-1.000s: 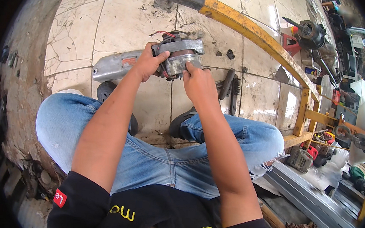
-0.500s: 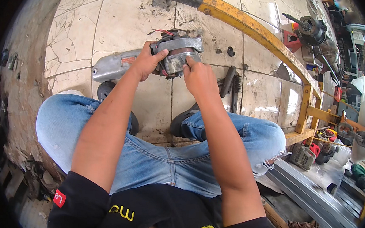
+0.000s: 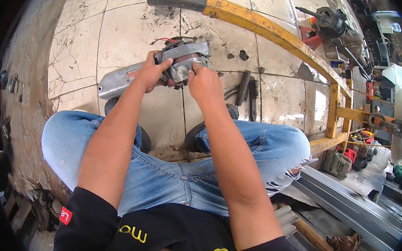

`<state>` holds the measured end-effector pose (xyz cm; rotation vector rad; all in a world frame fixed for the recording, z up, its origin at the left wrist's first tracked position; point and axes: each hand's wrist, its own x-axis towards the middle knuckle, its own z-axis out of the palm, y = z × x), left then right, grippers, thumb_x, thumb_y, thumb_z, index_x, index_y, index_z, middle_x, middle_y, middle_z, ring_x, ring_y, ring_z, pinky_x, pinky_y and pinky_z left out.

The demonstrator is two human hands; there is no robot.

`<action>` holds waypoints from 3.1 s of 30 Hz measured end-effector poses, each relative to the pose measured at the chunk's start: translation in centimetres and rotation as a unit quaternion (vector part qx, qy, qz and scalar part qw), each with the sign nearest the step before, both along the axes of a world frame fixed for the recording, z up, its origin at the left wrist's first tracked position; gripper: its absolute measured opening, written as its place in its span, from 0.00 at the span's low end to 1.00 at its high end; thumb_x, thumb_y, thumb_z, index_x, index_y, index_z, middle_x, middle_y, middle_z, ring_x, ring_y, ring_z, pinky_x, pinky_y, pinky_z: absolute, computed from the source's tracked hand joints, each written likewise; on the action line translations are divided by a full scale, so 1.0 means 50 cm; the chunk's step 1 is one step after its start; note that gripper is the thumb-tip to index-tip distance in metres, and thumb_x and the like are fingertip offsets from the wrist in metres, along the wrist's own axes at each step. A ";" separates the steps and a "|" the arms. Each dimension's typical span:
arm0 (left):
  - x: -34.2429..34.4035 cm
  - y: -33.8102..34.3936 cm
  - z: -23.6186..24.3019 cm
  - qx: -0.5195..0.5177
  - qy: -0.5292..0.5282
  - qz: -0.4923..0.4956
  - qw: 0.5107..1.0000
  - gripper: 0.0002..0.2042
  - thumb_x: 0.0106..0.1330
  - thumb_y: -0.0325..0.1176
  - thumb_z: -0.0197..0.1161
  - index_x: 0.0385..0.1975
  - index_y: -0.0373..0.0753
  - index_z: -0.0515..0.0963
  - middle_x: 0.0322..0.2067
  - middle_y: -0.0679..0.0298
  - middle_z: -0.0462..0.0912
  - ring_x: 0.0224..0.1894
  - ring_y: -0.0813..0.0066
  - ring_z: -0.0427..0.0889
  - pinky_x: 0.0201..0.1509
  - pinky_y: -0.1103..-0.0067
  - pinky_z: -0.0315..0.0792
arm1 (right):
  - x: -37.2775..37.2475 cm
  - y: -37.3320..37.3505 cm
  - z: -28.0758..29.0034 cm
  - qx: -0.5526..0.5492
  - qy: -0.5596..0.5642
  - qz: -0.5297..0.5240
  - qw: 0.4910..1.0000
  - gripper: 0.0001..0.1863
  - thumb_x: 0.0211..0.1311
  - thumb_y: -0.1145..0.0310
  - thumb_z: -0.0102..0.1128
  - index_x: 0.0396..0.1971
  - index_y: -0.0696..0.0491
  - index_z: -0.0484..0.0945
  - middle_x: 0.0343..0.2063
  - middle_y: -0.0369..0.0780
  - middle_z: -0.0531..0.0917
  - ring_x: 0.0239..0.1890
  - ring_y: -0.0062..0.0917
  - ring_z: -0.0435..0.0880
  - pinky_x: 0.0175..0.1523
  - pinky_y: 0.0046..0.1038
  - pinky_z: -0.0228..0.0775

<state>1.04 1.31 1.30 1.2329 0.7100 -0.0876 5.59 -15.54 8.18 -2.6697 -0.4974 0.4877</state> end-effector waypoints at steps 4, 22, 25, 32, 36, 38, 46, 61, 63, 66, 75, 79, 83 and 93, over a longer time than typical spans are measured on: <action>0.002 0.006 0.004 -0.016 0.017 -0.027 0.999 0.31 0.66 0.40 0.67 0.62 0.41 0.56 0.57 0.49 0.68 0.51 0.53 0.78 0.38 0.54 0.84 | 0.000 -0.013 0.009 -0.010 -0.003 0.031 0.999 0.17 0.65 0.62 0.55 0.50 0.51 0.81 0.37 0.53 0.84 0.43 0.51 0.82 0.51 0.47 0.74; 0.001 -0.002 -0.007 0.009 -0.004 -0.010 1.000 0.33 0.64 0.38 0.68 0.62 0.36 0.55 0.50 0.46 0.73 0.41 0.59 0.82 0.27 0.66 0.84 | 0.006 -0.002 0.014 -0.021 0.016 0.022 0.999 0.18 0.63 0.63 0.57 0.51 0.50 0.81 0.37 0.55 0.84 0.44 0.51 0.82 0.52 0.46 0.74; 0.000 -0.005 -0.010 -0.001 -0.003 -0.019 1.000 0.32 0.66 0.40 0.67 0.62 0.39 0.56 0.53 0.48 0.71 0.44 0.57 0.81 0.32 0.62 0.84 | 0.009 0.000 0.016 -0.031 0.006 0.021 0.999 0.17 0.63 0.63 0.57 0.51 0.51 0.81 0.37 0.55 0.84 0.44 0.51 0.82 0.52 0.46 0.74; 0.001 0.002 -0.007 0.000 0.001 -0.022 1.000 0.32 0.66 0.41 0.67 0.62 0.41 0.56 0.54 0.50 0.70 0.47 0.57 0.80 0.37 0.59 0.84 | 0.012 -0.001 0.029 -0.039 0.013 0.052 0.998 0.18 0.64 0.61 0.57 0.51 0.49 0.81 0.36 0.55 0.84 0.43 0.51 0.83 0.51 0.45 0.74; 0.002 0.003 0.003 -0.009 0.005 -0.022 1.000 0.32 0.66 0.40 0.67 0.62 0.41 0.56 0.55 0.49 0.70 0.49 0.56 0.79 0.37 0.58 0.84 | 0.010 0.009 0.015 -0.029 0.007 0.011 0.999 0.17 0.64 0.62 0.56 0.51 0.49 0.82 0.38 0.54 0.84 0.43 0.50 0.83 0.52 0.46 0.74; 0.005 0.002 0.006 -0.015 -0.001 -0.023 1.000 0.31 0.66 0.39 0.67 0.62 0.41 0.55 0.55 0.49 0.70 0.49 0.56 0.79 0.37 0.58 0.84 | 0.014 0.006 0.014 -0.024 0.013 -0.003 1.000 0.17 0.64 0.62 0.56 0.50 0.50 0.82 0.38 0.54 0.84 0.44 0.50 0.83 0.52 0.45 0.74; 0.000 0.007 -0.009 -0.018 -0.006 -0.014 1.000 0.31 0.65 0.38 0.67 0.62 0.40 0.56 0.53 0.50 0.71 0.47 0.57 0.80 0.35 0.60 0.84 | 0.008 0.004 0.020 -0.023 0.017 0.023 0.999 0.20 0.64 0.59 0.57 0.54 0.50 0.80 0.35 0.57 0.83 0.44 0.51 0.83 0.52 0.43 0.73; 0.008 -0.007 -0.046 0.041 -0.005 0.004 0.999 0.34 0.63 0.48 0.68 0.59 0.36 0.56 0.51 0.47 0.72 0.44 0.58 0.82 0.32 0.64 0.84 | -0.014 -0.033 0.028 -0.046 -0.014 0.060 0.997 0.19 0.65 0.62 0.57 0.54 0.48 0.80 0.32 0.54 0.84 0.45 0.47 0.80 0.50 0.43 0.74; 0.010 -0.011 -0.043 0.034 -0.013 0.008 0.999 0.35 0.64 0.49 0.68 0.59 0.36 0.56 0.51 0.47 0.72 0.45 0.58 0.82 0.31 0.63 0.84 | -0.009 -0.029 0.020 -0.045 -0.016 0.055 0.997 0.19 0.65 0.62 0.58 0.54 0.48 0.80 0.33 0.54 0.84 0.45 0.47 0.80 0.50 0.43 0.74; 0.013 -0.008 -0.047 0.042 -0.004 -0.003 0.999 0.35 0.64 0.49 0.67 0.59 0.35 0.55 0.51 0.47 0.71 0.45 0.57 0.81 0.31 0.63 0.84 | 0.004 -0.018 0.022 -0.036 -0.019 0.058 0.997 0.19 0.64 0.62 0.58 0.54 0.47 0.80 0.33 0.55 0.83 0.44 0.47 0.80 0.49 0.44 0.75; 0.012 -0.010 -0.039 0.048 -0.006 -0.007 0.999 0.36 0.65 0.49 0.66 0.60 0.34 0.53 0.51 0.46 0.71 0.42 0.59 0.82 0.28 0.64 0.84 | -0.008 -0.038 0.013 -0.011 -0.054 0.067 0.996 0.19 0.63 0.60 0.59 0.53 0.47 0.81 0.27 0.56 0.81 0.38 0.51 0.81 0.46 0.43 0.72; 0.011 -0.006 -0.060 0.069 -0.009 -0.013 0.997 0.36 0.65 0.49 0.66 0.60 0.34 0.53 0.51 0.46 0.71 0.42 0.60 0.82 0.28 0.65 0.84 | -0.009 -0.035 0.028 -0.016 -0.024 0.068 0.997 0.19 0.64 0.61 0.58 0.54 0.47 0.81 0.29 0.56 0.82 0.39 0.50 0.81 0.46 0.44 0.73; 0.012 -0.010 -0.059 0.076 -0.010 -0.012 0.997 0.36 0.65 0.49 0.66 0.60 0.34 0.53 0.50 0.46 0.72 0.41 0.60 0.83 0.27 0.66 0.84 | -0.012 -0.053 0.037 -0.041 0.021 0.067 0.997 0.18 0.64 0.61 0.58 0.53 0.46 0.81 0.32 0.56 0.83 0.41 0.50 0.81 0.47 0.46 0.74; 0.017 -0.006 -0.035 0.074 -0.002 -0.016 0.997 0.37 0.65 0.51 0.65 0.60 0.33 0.53 0.52 0.45 0.71 0.42 0.59 0.83 0.29 0.65 0.84 | -0.017 -0.048 0.018 -0.014 -0.040 0.081 0.996 0.19 0.64 0.62 0.58 0.53 0.50 0.80 0.30 0.56 0.83 0.40 0.51 0.80 0.46 0.46 0.74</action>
